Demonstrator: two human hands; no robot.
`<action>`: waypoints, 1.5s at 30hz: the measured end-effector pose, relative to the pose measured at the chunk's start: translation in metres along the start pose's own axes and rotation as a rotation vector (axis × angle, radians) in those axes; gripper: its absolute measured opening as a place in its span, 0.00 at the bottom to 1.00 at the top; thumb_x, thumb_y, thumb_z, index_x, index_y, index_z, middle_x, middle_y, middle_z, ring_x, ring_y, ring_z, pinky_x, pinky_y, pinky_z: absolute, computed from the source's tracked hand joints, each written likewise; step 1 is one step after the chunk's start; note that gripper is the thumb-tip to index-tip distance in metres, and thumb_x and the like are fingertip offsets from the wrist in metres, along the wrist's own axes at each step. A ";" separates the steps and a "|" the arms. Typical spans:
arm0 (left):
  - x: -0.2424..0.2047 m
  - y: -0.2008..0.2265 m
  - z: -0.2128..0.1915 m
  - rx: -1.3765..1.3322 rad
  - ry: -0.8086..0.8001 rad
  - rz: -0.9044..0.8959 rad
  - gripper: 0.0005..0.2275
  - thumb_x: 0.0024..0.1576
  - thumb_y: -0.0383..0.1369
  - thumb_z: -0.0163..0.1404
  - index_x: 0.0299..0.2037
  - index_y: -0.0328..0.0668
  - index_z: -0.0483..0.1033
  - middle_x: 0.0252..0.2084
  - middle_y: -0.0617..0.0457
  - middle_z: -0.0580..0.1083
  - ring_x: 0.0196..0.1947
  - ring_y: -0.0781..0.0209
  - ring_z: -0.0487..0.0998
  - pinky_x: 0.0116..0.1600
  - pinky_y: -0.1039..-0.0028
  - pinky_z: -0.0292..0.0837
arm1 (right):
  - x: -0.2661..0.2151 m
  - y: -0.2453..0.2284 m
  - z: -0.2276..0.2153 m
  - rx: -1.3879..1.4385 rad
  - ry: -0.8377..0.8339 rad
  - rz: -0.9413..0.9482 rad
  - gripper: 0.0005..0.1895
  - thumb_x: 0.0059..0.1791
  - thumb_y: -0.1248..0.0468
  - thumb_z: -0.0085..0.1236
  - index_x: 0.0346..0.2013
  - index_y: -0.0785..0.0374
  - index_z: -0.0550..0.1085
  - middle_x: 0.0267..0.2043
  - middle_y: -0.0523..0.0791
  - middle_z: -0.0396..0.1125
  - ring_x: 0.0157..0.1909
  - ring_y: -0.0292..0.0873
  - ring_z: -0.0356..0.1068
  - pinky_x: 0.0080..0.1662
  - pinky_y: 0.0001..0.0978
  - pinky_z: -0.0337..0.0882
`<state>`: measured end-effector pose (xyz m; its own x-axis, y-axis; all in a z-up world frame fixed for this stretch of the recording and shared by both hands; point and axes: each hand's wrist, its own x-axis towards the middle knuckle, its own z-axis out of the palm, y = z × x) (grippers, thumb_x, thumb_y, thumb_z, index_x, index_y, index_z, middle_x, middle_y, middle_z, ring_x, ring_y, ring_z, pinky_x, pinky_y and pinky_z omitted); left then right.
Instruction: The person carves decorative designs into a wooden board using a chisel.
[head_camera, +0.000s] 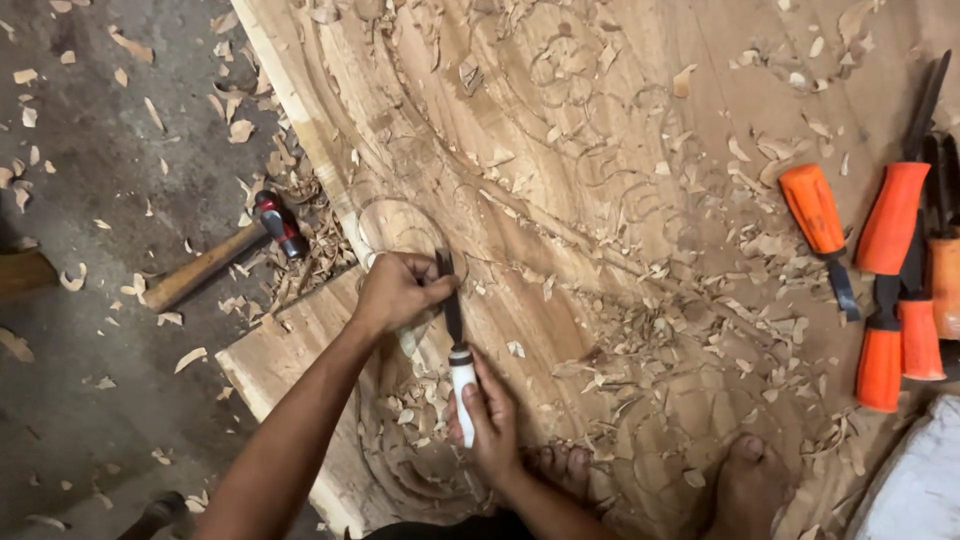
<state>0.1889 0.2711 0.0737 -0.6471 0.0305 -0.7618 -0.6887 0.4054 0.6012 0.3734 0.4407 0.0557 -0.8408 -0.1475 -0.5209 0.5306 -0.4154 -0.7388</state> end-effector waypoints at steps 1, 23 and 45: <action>0.002 0.001 -0.001 0.001 -0.003 -0.004 0.11 0.52 0.31 0.62 0.20 0.39 0.77 0.17 0.54 0.76 0.13 0.72 0.70 0.21 0.76 0.64 | 0.004 -0.001 -0.001 0.001 0.004 0.003 0.29 0.58 0.62 0.43 0.74 0.64 0.56 0.28 0.46 0.69 0.20 0.33 0.64 0.22 0.25 0.66; 0.010 -0.023 -0.008 -0.479 0.225 0.159 0.09 0.56 0.28 0.56 0.22 0.42 0.77 0.22 0.57 0.77 0.18 0.70 0.75 0.24 0.77 0.73 | 0.051 -0.057 0.011 -0.249 -0.081 0.088 0.29 0.56 0.62 0.46 0.73 0.60 0.58 0.30 0.42 0.69 0.19 0.31 0.62 0.20 0.24 0.66; 0.001 -0.013 -0.003 0.137 -0.074 0.048 0.09 0.53 0.31 0.61 0.21 0.42 0.79 0.17 0.55 0.76 0.14 0.72 0.72 0.22 0.76 0.65 | -0.016 0.009 0.022 0.034 0.032 0.136 0.30 0.58 0.62 0.42 0.76 0.60 0.52 0.31 0.45 0.68 0.25 0.33 0.64 0.28 0.24 0.66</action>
<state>0.1967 0.2630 0.0657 -0.6485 0.1182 -0.7520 -0.6035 0.5222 0.6025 0.3894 0.4199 0.0667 -0.7572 -0.1761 -0.6290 0.6350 -0.4241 -0.6457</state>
